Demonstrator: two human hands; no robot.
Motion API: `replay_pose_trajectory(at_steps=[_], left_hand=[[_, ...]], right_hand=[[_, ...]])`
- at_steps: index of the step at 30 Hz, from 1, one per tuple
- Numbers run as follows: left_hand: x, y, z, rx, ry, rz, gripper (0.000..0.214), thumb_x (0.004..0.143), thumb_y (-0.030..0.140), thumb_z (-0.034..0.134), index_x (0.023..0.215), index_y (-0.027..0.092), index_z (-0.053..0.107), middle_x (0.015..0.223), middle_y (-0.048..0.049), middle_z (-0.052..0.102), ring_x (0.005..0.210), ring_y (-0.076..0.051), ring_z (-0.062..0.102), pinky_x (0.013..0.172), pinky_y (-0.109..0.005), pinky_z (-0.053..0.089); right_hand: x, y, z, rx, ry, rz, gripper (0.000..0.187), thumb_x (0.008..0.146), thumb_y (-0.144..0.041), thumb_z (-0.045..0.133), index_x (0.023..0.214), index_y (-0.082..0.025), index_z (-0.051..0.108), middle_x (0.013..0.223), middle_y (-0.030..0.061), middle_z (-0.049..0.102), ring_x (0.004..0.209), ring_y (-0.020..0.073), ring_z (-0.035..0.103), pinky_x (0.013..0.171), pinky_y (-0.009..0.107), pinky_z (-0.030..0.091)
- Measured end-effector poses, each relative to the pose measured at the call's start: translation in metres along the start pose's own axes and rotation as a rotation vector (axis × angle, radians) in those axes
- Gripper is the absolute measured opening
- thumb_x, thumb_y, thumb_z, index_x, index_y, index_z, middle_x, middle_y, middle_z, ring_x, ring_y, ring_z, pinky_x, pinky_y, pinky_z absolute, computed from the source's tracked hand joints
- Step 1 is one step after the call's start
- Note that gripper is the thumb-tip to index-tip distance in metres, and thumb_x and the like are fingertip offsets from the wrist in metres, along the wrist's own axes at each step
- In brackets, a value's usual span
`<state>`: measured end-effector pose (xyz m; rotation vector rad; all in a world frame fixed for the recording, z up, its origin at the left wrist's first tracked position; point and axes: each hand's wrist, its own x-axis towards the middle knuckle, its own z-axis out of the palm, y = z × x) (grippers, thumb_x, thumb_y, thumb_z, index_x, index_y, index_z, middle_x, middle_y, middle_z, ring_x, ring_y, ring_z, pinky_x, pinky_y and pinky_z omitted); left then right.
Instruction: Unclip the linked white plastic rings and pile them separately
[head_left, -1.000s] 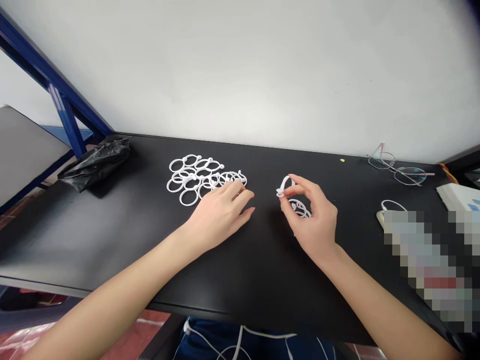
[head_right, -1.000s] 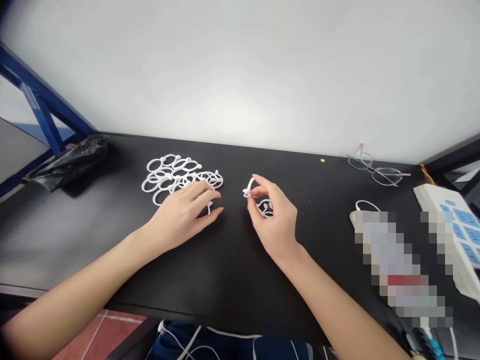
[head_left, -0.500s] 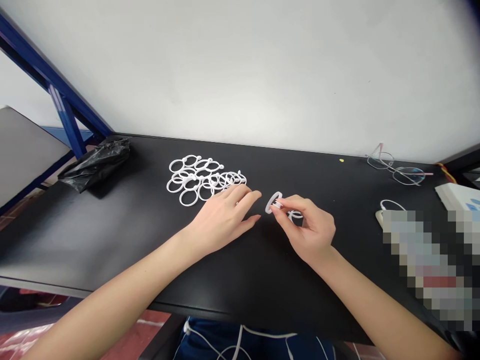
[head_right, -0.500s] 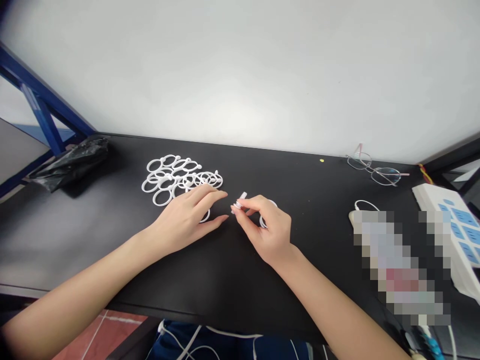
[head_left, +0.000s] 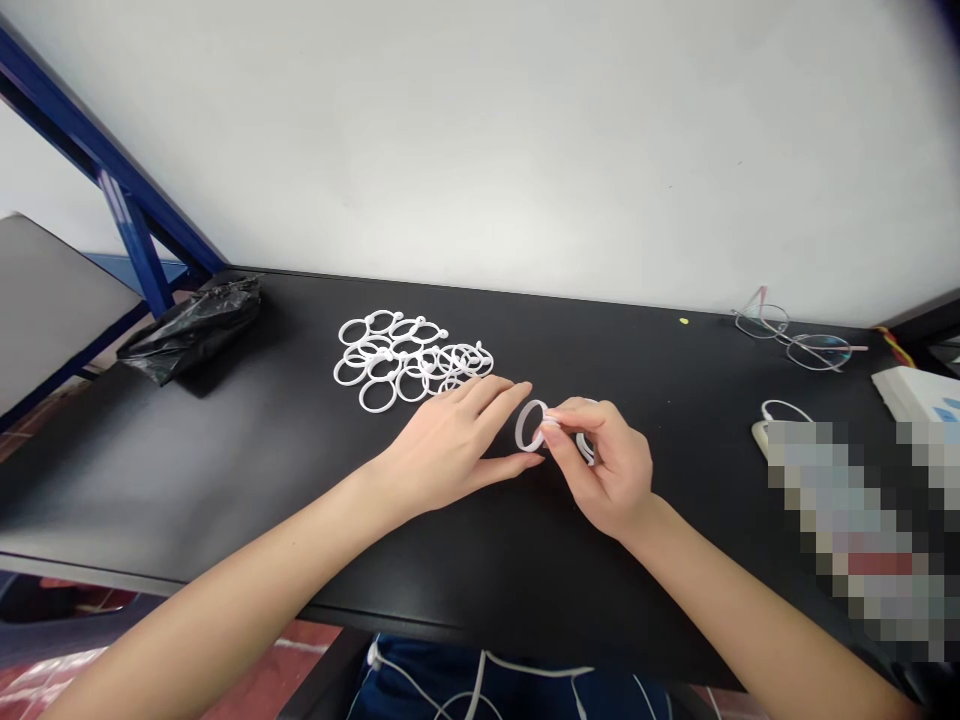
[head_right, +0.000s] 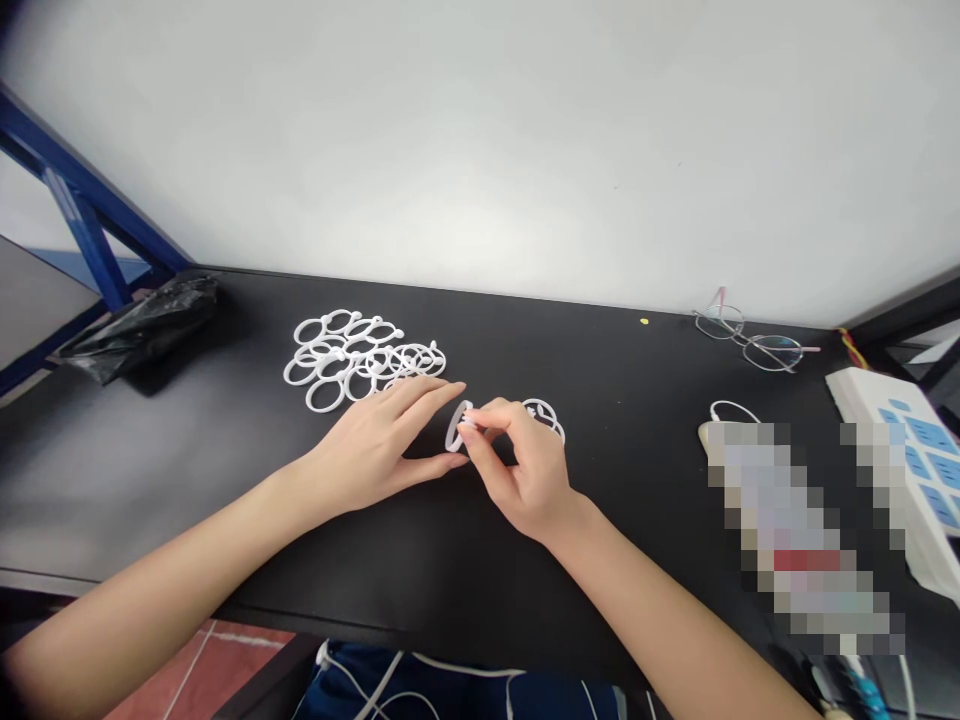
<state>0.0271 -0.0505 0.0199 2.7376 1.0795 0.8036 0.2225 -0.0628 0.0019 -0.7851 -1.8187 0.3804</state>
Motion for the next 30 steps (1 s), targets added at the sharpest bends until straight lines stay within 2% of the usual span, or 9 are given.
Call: replay_pose_trajectory(at_steps=[3,7,10,15,22,30], left_hand=[[0.000,0.003,-0.002,-0.086,-0.046,-0.032,0.059,0.096,0.052,0.050,0.136,0.009,0.043,0.125,-0.0166,0.061,0.110,-0.028,0.063,0.086,-0.040,0.056],[0.002,0.007,-0.005,-0.312,-0.086,-0.083,0.044,0.095,0.047,0.055,0.122,0.013,0.054,0.114,-0.0118,0.066,0.099,-0.023,0.063,0.085,-0.037,0.053],[0.003,0.010,-0.008,-0.522,-0.057,-0.153,0.034,0.090,0.042,0.064,0.112,0.016,0.058,0.102,-0.0066,0.067,0.092,-0.019,0.061,0.085,-0.033,0.050],[0.004,0.012,-0.013,-0.804,0.030,-0.249,0.030,0.088,0.034,0.067,0.112,0.018,0.060,0.099,-0.0048,0.067,0.092,-0.017,0.062,0.086,-0.031,0.049],[0.005,0.011,-0.014,-0.741,0.158,-0.155,0.032,0.087,0.034,0.067,0.114,0.018,0.060,0.089,-0.0044,0.065,0.084,-0.018,0.060,0.083,-0.036,0.049],[0.004,0.010,-0.017,-0.675,0.153,-0.136,0.031,0.088,0.039,0.065,0.109,0.017,0.064,0.083,-0.0031,0.062,0.078,-0.017,0.057,0.076,-0.033,0.047]], right_hand=[[-0.002,0.001,0.000,0.070,-0.037,0.011,0.021,0.090,-0.008,0.058,0.105,-0.022,0.056,0.082,0.0009,0.065,0.068,0.0143,0.067,0.061,0.028,0.056],[-0.003,0.001,-0.002,0.162,-0.042,0.033,0.023,0.091,-0.006,0.056,0.107,-0.022,0.056,0.085,0.0018,0.065,0.071,0.0150,0.067,0.063,0.030,0.057],[-0.003,0.000,-0.004,0.195,-0.023,0.054,0.022,0.092,-0.007,0.053,0.108,-0.022,0.056,0.089,0.0036,0.067,0.077,0.0168,0.068,0.065,0.031,0.058],[-0.001,-0.002,-0.008,0.128,-0.032,0.032,0.016,0.093,-0.011,0.051,0.105,-0.021,0.056,0.084,0.0040,0.067,0.071,0.0161,0.065,0.061,0.030,0.056],[0.001,-0.004,-0.007,0.065,-0.075,-0.042,0.007,0.098,-0.021,0.044,0.099,-0.021,0.050,0.070,-0.0002,0.061,0.055,0.0134,0.058,0.052,0.026,0.049],[-0.004,-0.003,-0.009,-0.086,-0.092,-0.069,0.013,0.100,-0.023,0.041,0.092,-0.021,0.051,0.059,-0.0047,0.053,0.045,0.0108,0.050,0.047,0.025,0.042]])
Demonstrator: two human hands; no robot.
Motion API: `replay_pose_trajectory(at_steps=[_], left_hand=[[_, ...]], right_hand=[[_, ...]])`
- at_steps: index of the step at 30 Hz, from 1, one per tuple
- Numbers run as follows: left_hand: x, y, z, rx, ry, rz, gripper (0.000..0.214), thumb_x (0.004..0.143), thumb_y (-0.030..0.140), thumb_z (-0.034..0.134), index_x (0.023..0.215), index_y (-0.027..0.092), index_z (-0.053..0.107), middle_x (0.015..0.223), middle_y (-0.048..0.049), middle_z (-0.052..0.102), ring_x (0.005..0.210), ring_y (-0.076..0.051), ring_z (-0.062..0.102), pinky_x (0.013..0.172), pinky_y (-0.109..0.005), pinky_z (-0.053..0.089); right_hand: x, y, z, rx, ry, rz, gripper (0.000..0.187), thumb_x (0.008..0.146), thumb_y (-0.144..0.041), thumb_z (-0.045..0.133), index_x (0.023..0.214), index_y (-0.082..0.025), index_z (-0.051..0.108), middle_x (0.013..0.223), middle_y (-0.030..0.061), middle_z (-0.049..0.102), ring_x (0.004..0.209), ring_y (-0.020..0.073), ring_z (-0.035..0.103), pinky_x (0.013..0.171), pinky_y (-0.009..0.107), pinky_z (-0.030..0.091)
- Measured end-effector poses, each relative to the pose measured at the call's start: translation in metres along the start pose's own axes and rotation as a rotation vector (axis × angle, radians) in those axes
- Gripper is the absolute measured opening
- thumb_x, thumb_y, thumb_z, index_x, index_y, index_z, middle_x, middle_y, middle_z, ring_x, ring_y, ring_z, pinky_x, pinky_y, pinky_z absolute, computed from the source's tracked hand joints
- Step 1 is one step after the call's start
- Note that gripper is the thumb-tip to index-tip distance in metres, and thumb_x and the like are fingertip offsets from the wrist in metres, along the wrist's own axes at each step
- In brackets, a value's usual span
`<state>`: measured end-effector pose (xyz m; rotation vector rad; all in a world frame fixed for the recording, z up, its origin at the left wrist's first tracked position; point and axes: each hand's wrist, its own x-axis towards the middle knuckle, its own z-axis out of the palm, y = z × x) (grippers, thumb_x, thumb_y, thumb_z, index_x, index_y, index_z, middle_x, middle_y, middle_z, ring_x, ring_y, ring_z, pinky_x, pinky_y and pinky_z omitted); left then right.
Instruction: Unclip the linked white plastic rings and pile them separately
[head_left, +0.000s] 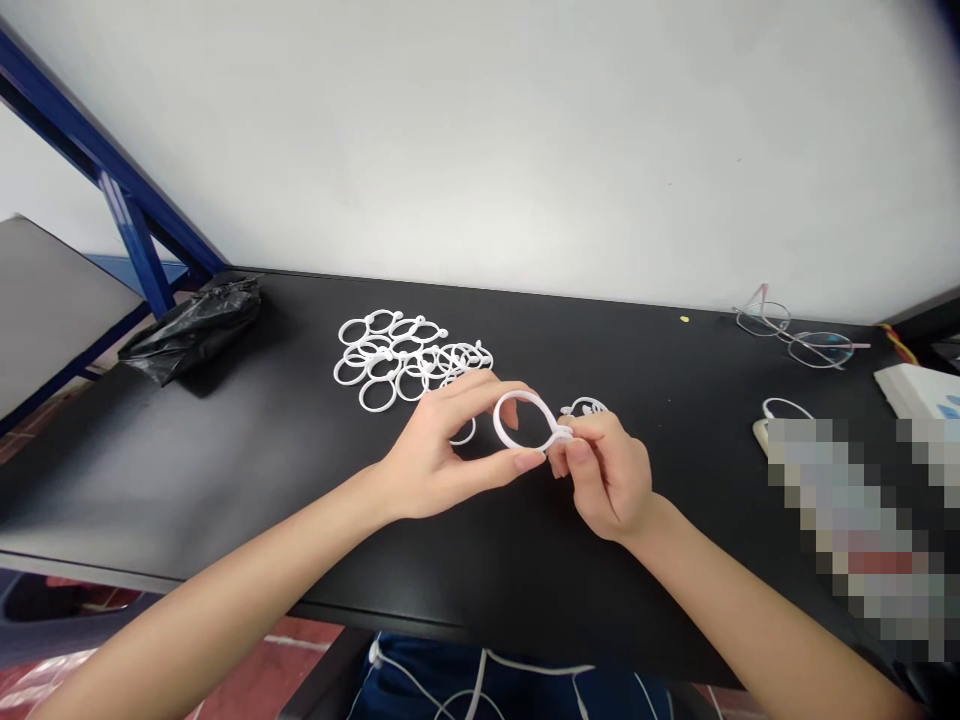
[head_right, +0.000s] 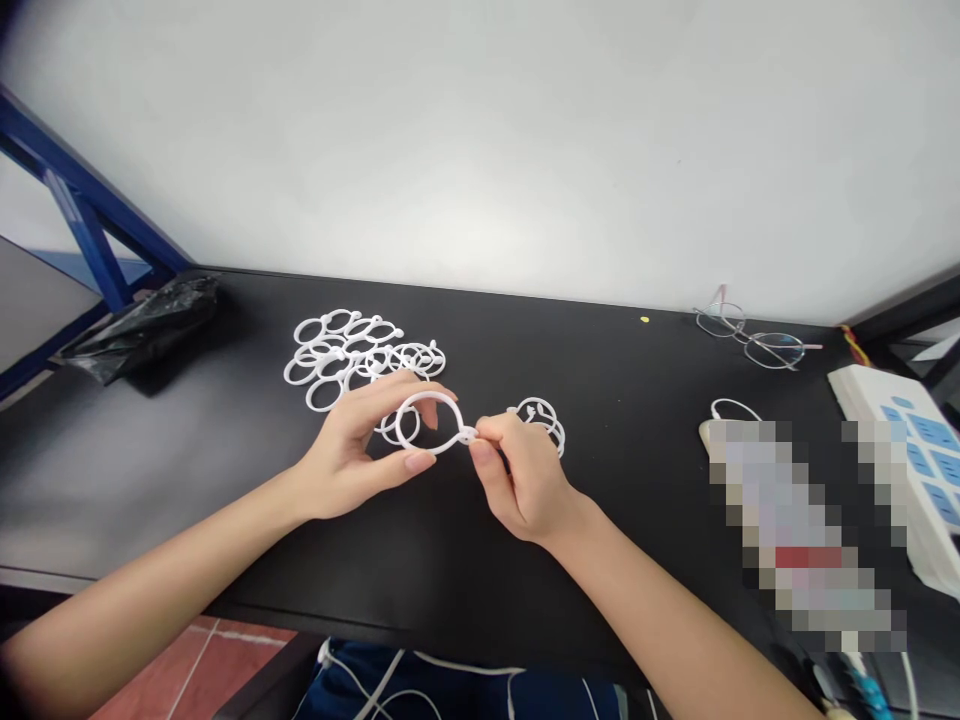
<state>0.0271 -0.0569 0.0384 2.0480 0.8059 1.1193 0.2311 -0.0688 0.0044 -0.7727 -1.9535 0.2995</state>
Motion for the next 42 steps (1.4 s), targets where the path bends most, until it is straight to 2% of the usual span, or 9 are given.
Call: replay_pose_trajectory(at_steps=[7,15,30,42], left_hand=[[0.001,0.002,-0.001,-0.007,-0.008,0.006,0.033,0.089,0.044,0.063,0.103,0.015,0.068,0.078,-0.0028,0.057,0.071,-0.015,0.048,0.070,-0.032,0.043],[0.000,0.000,-0.002,-0.002,-0.004,0.070,0.032,0.088,0.045,0.064,0.097,0.015,0.071,0.070,-0.0012,0.054,0.067,-0.015,0.047,0.066,-0.031,0.042],[0.000,0.001,-0.002,0.005,-0.004,0.058,0.036,0.089,0.049,0.061,0.097,0.015,0.071,0.072,-0.0029,0.058,0.065,-0.015,0.047,0.066,-0.031,0.043],[-0.002,0.001,-0.002,-0.047,-0.006,0.079,0.034,0.089,0.046,0.063,0.098,0.014,0.070,0.072,-0.0022,0.058,0.065,-0.013,0.045,0.064,-0.030,0.042]], right_hand=[[0.000,-0.004,0.000,0.017,-0.002,-0.015,0.016,0.101,-0.024,0.038,0.093,-0.021,0.051,0.058,-0.0044,0.052,0.045,0.0110,0.049,0.046,0.025,0.042],[-0.002,-0.007,0.000,-0.003,0.007,-0.020,0.016,0.100,-0.023,0.037,0.093,-0.022,0.052,0.057,-0.0040,0.053,0.045,0.0124,0.050,0.047,0.026,0.042],[-0.003,-0.009,0.000,0.014,0.001,-0.017,0.014,0.097,-0.018,0.040,0.096,-0.022,0.053,0.055,-0.0048,0.053,0.042,0.0125,0.051,0.046,0.025,0.042],[-0.003,-0.011,0.001,0.054,0.010,-0.035,0.017,0.100,-0.021,0.036,0.097,-0.021,0.053,0.054,-0.0043,0.052,0.044,0.0119,0.052,0.047,0.025,0.045]])
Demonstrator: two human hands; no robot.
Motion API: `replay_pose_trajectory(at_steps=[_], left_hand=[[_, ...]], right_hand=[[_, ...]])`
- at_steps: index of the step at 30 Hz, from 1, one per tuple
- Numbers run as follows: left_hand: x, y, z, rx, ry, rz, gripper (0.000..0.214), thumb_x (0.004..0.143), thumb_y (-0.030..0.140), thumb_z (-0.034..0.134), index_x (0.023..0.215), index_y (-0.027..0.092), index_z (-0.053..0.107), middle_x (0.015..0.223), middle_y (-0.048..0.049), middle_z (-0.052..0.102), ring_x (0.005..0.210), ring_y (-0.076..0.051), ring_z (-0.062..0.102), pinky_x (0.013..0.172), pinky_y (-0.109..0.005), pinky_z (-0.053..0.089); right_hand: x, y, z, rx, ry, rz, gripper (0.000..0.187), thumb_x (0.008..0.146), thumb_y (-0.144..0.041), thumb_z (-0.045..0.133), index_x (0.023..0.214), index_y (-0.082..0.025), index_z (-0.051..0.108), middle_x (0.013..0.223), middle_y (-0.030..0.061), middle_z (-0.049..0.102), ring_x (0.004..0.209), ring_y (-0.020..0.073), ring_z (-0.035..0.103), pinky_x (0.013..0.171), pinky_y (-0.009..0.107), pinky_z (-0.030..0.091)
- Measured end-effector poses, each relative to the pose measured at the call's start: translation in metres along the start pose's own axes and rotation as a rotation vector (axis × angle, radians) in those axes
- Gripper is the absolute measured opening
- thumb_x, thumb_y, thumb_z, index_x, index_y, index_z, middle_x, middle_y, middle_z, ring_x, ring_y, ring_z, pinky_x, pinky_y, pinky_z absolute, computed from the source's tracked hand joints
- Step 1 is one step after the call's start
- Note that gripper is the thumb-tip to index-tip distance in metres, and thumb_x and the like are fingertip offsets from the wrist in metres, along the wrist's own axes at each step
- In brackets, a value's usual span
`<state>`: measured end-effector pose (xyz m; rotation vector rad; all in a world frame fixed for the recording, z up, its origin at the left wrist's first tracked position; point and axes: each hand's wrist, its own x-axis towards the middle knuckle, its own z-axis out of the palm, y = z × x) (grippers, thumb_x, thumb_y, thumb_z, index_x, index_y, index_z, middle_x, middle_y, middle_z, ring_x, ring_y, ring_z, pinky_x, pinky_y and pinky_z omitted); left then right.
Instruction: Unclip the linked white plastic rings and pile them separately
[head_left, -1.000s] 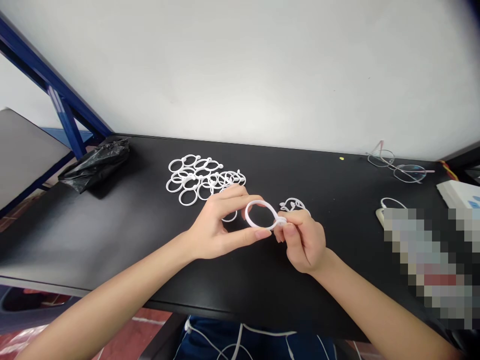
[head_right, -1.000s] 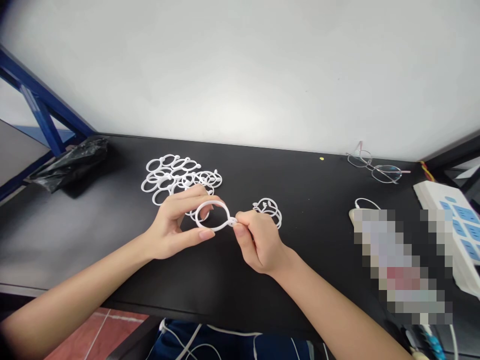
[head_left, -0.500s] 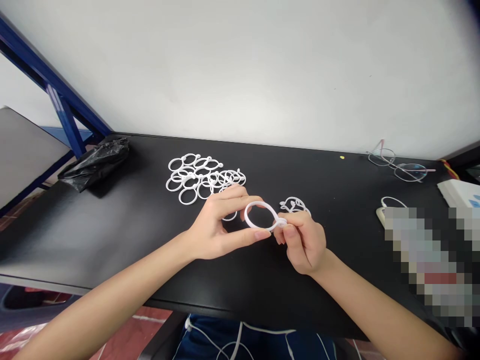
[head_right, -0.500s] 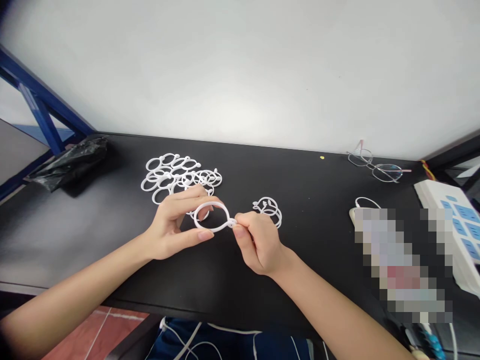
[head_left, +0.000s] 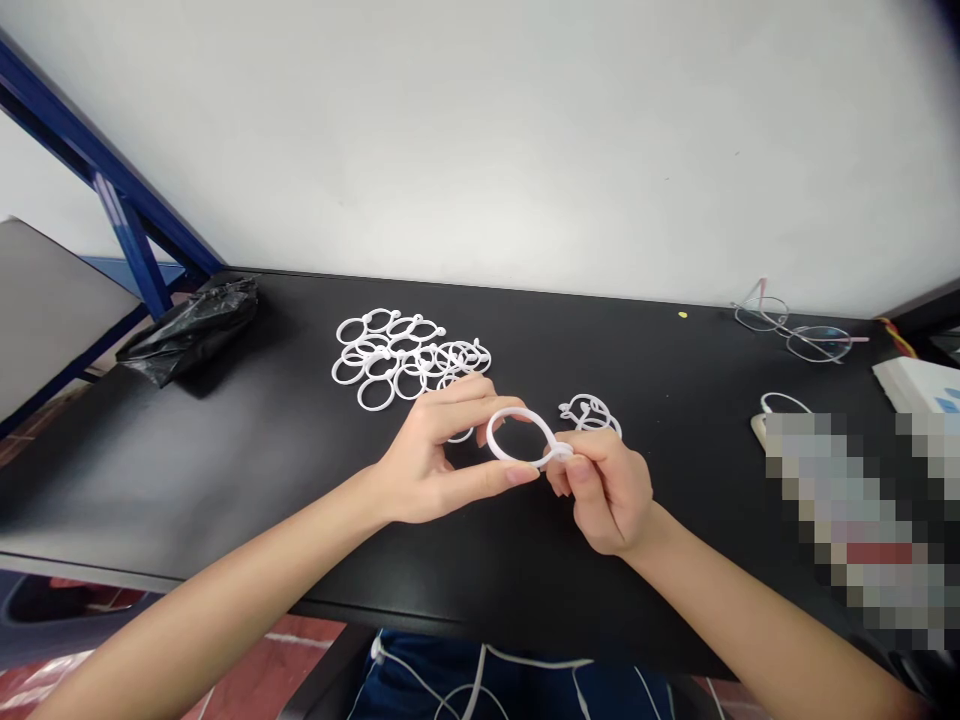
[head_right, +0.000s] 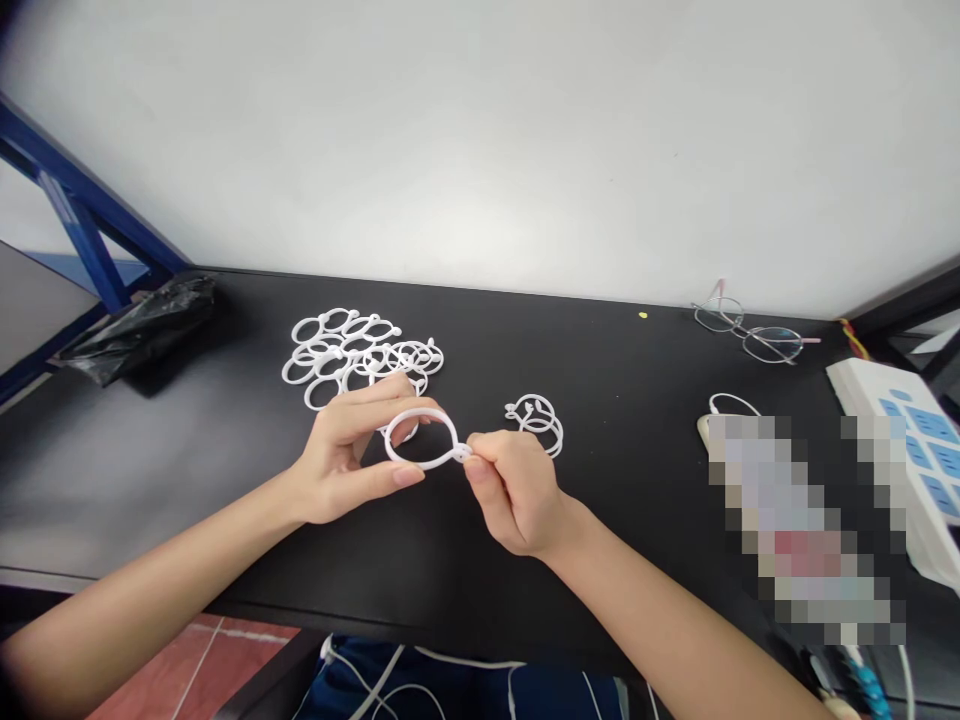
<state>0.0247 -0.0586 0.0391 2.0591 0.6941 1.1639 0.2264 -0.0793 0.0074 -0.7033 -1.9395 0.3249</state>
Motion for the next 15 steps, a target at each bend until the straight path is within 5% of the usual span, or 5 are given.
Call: replay_pose_trajectory(at_steps=[15], left_hand=[[-0.0022,-0.0015,0.0013,-0.069,-0.025,0.000,0.030,0.090,0.042,0.063,0.100,0.015,0.070,0.070,-0.0005,0.054,0.065,-0.013,0.044,0.062,-0.029,0.039]], right_hand=[[-0.0018,-0.0038,0.0074,0.123,0.007,-0.008,0.016,0.100,-0.018,0.034,0.092,-0.021,0.048,0.058,-0.0042,0.047,0.046,0.0116,0.046,0.045,0.024,0.038]])
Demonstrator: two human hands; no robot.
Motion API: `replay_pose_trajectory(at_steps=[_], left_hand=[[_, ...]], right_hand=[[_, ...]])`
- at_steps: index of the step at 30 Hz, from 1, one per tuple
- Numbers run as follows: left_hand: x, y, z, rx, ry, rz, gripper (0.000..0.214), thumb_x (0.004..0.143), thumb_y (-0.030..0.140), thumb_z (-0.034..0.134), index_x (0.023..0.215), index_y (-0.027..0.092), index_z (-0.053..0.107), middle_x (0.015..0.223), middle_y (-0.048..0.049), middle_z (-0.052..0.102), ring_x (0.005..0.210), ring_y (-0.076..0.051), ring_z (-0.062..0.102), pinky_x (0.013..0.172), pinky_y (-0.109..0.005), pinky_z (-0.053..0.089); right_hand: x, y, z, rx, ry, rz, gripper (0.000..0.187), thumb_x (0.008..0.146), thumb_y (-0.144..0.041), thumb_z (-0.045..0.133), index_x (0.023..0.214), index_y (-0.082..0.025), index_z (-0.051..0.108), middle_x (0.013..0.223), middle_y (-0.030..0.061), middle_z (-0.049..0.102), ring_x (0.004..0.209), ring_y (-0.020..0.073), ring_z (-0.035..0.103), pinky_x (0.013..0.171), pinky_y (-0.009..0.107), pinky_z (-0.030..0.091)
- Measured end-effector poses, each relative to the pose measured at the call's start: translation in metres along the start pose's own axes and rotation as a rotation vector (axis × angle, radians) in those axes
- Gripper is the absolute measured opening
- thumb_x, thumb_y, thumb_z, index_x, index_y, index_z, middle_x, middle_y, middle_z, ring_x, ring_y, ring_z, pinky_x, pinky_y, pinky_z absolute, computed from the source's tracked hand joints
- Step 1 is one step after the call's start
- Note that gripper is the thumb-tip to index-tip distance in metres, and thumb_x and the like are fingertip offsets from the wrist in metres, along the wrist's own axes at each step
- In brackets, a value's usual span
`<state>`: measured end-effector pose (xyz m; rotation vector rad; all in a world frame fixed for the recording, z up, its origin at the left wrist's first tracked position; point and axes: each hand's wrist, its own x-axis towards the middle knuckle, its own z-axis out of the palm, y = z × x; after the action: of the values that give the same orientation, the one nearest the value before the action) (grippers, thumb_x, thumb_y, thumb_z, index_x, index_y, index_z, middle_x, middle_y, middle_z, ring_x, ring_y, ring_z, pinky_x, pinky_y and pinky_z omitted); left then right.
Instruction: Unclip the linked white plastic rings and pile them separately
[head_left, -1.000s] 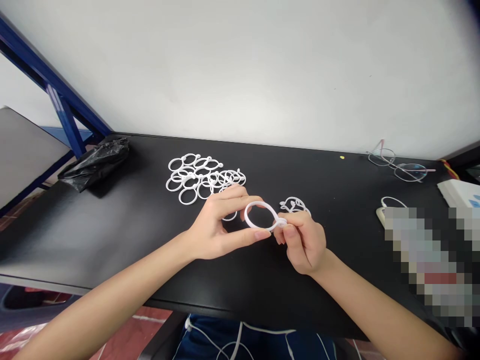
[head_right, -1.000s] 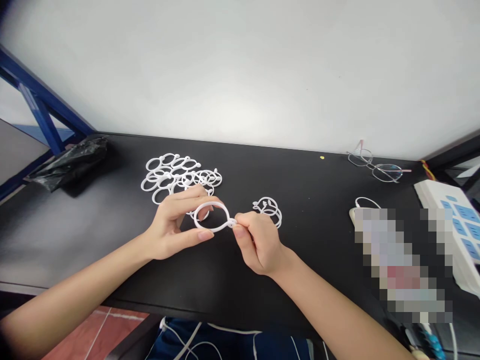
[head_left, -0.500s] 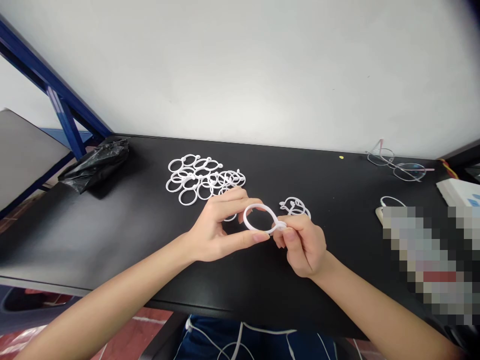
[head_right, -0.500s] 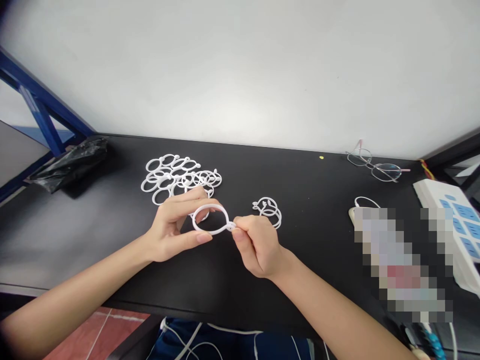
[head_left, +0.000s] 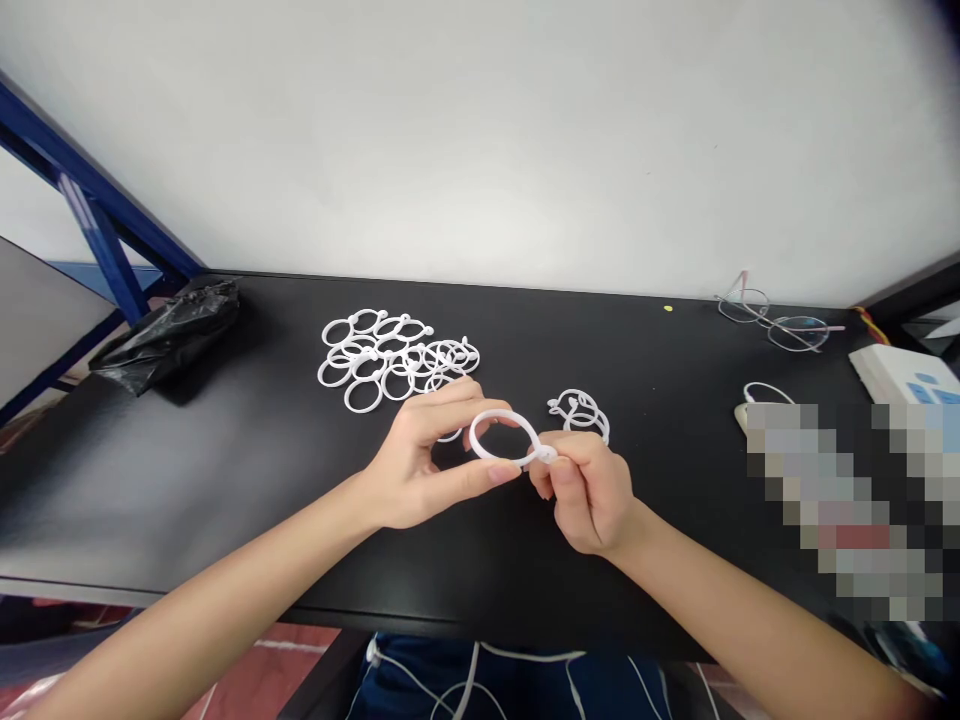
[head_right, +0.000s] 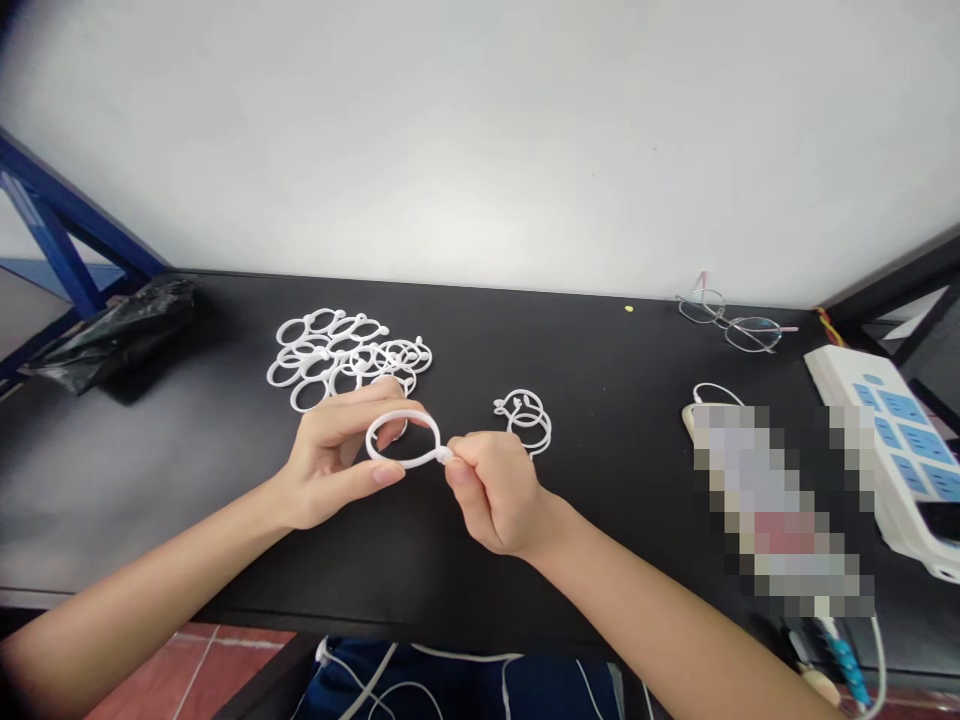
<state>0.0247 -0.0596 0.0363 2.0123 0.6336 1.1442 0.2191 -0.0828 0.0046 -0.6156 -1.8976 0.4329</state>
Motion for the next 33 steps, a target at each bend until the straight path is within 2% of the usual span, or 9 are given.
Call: replay_pose_trajectory(at_steps=[9,20,25,33], left_hand=[[0.0016,0.0014,-0.0003,-0.005,0.004,0.029,0.030,0.089,0.042,0.065,0.100,0.015,0.069,0.072,-0.0015,0.057,0.064,-0.013,0.044,0.062,-0.029,0.038],[0.0028,0.0036,-0.0019,0.044,0.006,0.052,0.031,0.089,0.043,0.064,0.100,0.015,0.069,0.073,-0.0021,0.056,0.067,-0.014,0.046,0.063,-0.030,0.040],[0.0033,0.0034,-0.0019,0.042,0.012,0.053,0.031,0.089,0.043,0.064,0.101,0.015,0.069,0.071,-0.0012,0.054,0.067,-0.014,0.046,0.063,-0.030,0.042],[0.0037,0.0044,-0.0020,0.060,0.002,0.036,0.031,0.089,0.045,0.063,0.099,0.016,0.069,0.074,-0.0033,0.060,0.067,-0.015,0.048,0.064,-0.031,0.043]], right_hand=[[0.0013,0.0003,-0.0031,0.063,-0.089,0.071,0.030,0.102,-0.024,0.031,0.073,-0.023,0.042,0.056,-0.0028,0.041,0.046,0.0120,0.040,0.044,0.026,0.033],[0.0077,0.0015,-0.0081,0.034,-0.128,0.094,0.039,0.103,-0.032,0.028,0.067,-0.023,0.041,0.054,-0.0018,0.042,0.045,0.0129,0.041,0.045,0.028,0.032],[0.0064,0.0021,-0.0081,0.049,-0.120,0.088,0.038,0.103,-0.033,0.029,0.068,-0.023,0.042,0.054,-0.0023,0.041,0.046,0.0135,0.040,0.046,0.028,0.032],[0.0070,0.0027,-0.0076,0.029,-0.117,0.071,0.035,0.102,-0.030,0.029,0.071,-0.023,0.042,0.054,-0.0026,0.042,0.045,0.0129,0.042,0.045,0.027,0.034]])
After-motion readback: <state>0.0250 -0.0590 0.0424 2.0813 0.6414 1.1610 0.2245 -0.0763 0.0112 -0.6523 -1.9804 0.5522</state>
